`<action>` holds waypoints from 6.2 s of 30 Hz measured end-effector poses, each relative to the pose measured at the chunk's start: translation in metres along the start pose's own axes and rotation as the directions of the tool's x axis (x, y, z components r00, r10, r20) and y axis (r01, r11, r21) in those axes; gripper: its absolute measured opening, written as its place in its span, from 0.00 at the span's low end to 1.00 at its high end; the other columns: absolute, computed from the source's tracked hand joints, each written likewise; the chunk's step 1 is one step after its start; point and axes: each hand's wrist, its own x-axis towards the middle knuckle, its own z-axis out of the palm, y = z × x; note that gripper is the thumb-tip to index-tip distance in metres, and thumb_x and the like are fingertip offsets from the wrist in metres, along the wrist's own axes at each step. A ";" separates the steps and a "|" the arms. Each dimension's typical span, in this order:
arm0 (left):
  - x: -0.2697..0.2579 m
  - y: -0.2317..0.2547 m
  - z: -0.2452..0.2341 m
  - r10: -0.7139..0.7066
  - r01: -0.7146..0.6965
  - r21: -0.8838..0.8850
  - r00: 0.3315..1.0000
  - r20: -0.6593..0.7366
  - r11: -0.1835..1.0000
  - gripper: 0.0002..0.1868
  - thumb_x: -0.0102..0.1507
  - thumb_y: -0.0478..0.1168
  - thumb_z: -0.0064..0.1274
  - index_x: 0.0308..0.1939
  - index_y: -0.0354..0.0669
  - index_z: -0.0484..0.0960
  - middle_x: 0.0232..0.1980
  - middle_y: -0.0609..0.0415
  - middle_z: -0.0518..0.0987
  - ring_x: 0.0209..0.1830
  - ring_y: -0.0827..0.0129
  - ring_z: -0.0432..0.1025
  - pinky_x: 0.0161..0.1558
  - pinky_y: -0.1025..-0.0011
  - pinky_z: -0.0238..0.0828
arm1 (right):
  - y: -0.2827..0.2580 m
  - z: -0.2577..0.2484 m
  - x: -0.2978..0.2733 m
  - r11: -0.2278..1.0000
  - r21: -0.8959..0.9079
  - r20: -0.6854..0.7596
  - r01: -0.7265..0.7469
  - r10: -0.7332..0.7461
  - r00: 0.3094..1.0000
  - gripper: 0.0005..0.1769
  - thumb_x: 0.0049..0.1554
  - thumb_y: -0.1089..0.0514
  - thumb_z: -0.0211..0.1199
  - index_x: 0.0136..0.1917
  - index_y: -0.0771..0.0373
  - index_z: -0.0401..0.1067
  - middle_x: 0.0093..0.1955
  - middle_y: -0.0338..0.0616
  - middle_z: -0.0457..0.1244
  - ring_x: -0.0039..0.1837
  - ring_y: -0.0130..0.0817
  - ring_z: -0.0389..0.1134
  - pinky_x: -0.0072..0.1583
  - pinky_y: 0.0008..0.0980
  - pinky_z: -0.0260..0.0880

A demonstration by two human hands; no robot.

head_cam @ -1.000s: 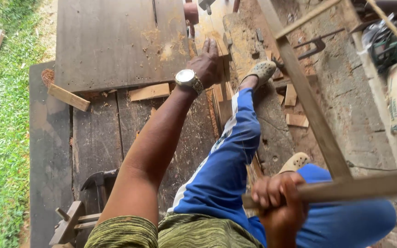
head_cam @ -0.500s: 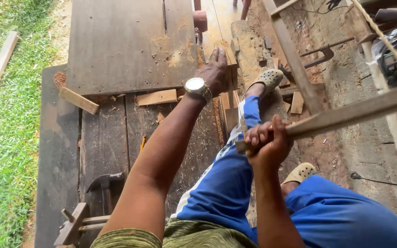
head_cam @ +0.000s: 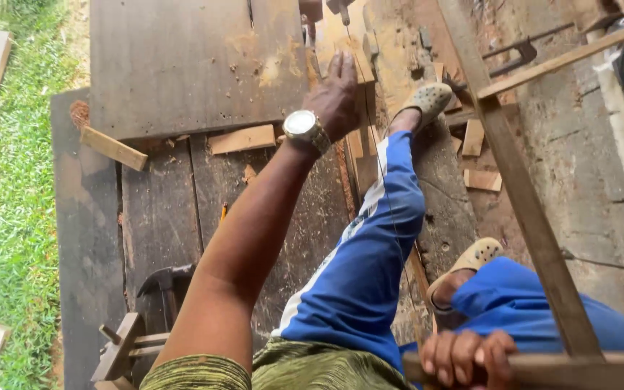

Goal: Use a manual frame saw to cut a piece of wood.

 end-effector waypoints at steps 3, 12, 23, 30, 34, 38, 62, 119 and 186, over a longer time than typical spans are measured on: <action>0.028 -0.022 0.038 0.113 -0.106 0.057 0.983 -0.143 0.993 0.43 0.64 0.34 0.45 0.80 0.29 0.41 0.82 0.32 0.42 0.57 0.47 0.76 0.43 0.70 0.80 | 0.039 -0.003 0.051 0.990 -0.141 -0.684 0.025 -0.115 0.721 0.21 0.72 0.45 0.48 0.38 0.53 0.58 0.27 0.34 0.47 0.28 0.27 0.49 0.34 0.33 0.57; 0.019 -0.015 0.026 0.069 -0.066 0.044 0.996 -0.063 0.997 0.50 0.58 0.29 0.47 0.80 0.34 0.37 0.83 0.39 0.38 0.60 0.47 0.73 0.51 0.59 0.74 | 0.033 0.014 0.160 0.973 -0.226 -0.709 -0.037 -0.138 0.692 0.18 0.69 0.51 0.58 0.40 0.56 0.58 0.28 0.34 0.48 0.28 0.28 0.51 0.35 0.35 0.59; 0.032 -0.025 0.043 0.088 -0.084 0.034 0.988 -0.123 0.996 0.44 0.61 0.26 0.41 0.80 0.32 0.42 0.82 0.32 0.46 0.33 0.67 0.76 0.28 0.76 0.78 | 0.027 0.011 -0.006 0.982 -0.163 -0.628 0.093 -0.176 0.758 0.14 0.71 0.52 0.49 0.43 0.57 0.59 0.28 0.38 0.51 0.29 0.32 0.52 0.35 0.38 0.59; 0.009 -0.008 0.013 0.042 -0.042 0.005 0.998 -0.043 0.999 0.48 0.57 0.25 0.41 0.79 0.35 0.38 0.83 0.38 0.41 0.35 0.67 0.75 0.30 0.77 0.78 | 0.063 -0.030 0.160 0.948 -0.318 -0.692 0.018 -0.245 0.679 0.15 0.66 0.51 0.58 0.40 0.54 0.58 0.27 0.34 0.48 0.26 0.29 0.52 0.32 0.36 0.60; 0.019 -0.014 0.027 0.011 -0.009 -0.066 1.000 0.027 0.998 0.44 0.60 0.24 0.36 0.80 0.36 0.38 0.85 0.41 0.40 0.37 0.66 0.80 0.33 0.76 0.80 | 0.042 -0.001 0.130 0.973 -0.230 -0.649 0.003 -0.156 0.745 0.17 0.69 0.50 0.57 0.41 0.56 0.58 0.28 0.35 0.48 0.28 0.29 0.51 0.34 0.35 0.58; 0.018 -0.016 0.040 0.085 -0.086 -0.006 0.992 -0.090 0.996 0.48 0.58 0.29 0.45 0.80 0.31 0.40 0.82 0.33 0.43 0.50 0.55 0.77 0.38 0.73 0.79 | 0.018 0.035 0.029 0.967 -0.255 -0.634 0.011 -0.175 0.753 0.14 0.72 0.51 0.50 0.43 0.55 0.58 0.29 0.36 0.49 0.29 0.30 0.50 0.36 0.36 0.58; -0.013 0.009 -0.010 0.040 -0.040 -0.046 0.999 -0.002 0.998 0.43 0.61 0.26 0.38 0.79 0.30 0.38 0.83 0.33 0.41 0.61 0.43 0.73 0.58 0.60 0.78 | -0.006 0.079 0.027 0.973 -0.230 -0.667 0.003 -0.160 0.727 0.13 0.71 0.53 0.50 0.43 0.56 0.58 0.28 0.37 0.48 0.29 0.31 0.50 0.36 0.38 0.58; -0.002 0.003 0.000 0.013 -0.018 0.075 0.998 0.058 0.997 0.44 0.61 0.23 0.34 0.81 0.38 0.38 0.84 0.38 0.39 0.70 0.47 0.66 0.47 0.68 0.83 | 0.038 0.004 0.087 0.944 -0.330 -0.661 -0.029 -0.209 0.721 0.16 0.69 0.52 0.53 0.40 0.55 0.58 0.29 0.36 0.49 0.30 0.31 0.53 0.37 0.37 0.61; 0.007 -0.011 0.020 0.096 -0.102 -0.047 0.988 -0.119 0.994 0.46 0.58 0.27 0.44 0.79 0.29 0.42 0.81 0.28 0.43 0.44 0.54 0.78 0.37 0.72 0.80 | 0.022 0.028 -0.035 0.946 -0.324 -0.700 -0.010 -0.232 0.675 0.10 0.69 0.53 0.50 0.45 0.55 0.59 0.29 0.38 0.50 0.31 0.33 0.51 0.38 0.39 0.60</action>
